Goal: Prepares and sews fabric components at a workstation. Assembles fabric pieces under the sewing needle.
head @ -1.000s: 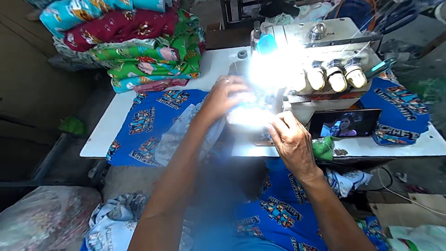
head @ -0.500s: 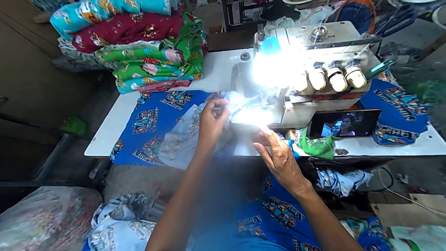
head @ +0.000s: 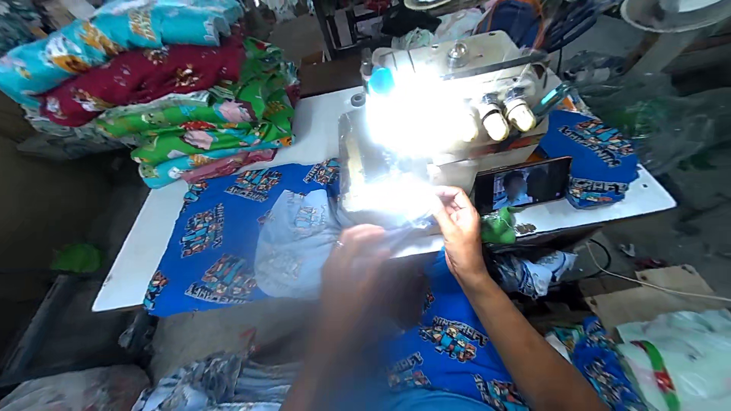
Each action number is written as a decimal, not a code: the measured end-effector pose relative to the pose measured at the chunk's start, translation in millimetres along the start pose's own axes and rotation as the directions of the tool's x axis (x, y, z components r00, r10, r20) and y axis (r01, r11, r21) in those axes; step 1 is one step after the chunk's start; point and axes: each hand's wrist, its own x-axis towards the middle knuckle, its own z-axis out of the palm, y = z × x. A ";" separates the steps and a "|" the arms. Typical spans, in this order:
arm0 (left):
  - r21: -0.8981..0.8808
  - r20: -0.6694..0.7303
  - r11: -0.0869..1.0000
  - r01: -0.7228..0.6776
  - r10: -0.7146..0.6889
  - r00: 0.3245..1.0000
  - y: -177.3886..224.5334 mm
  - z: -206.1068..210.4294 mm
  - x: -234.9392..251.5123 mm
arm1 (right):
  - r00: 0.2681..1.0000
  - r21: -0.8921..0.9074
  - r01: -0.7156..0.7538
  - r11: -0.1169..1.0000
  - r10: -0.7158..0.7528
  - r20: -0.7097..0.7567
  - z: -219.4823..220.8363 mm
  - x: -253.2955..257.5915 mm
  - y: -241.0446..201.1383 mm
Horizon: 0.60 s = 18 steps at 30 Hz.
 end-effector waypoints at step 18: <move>-0.060 0.106 0.991 0.116 -0.109 0.988 19.6 -7.8 26.6 | 0.982 0.010 0.053 0.999 -0.054 0.184 -13.5 -23.7 -28.7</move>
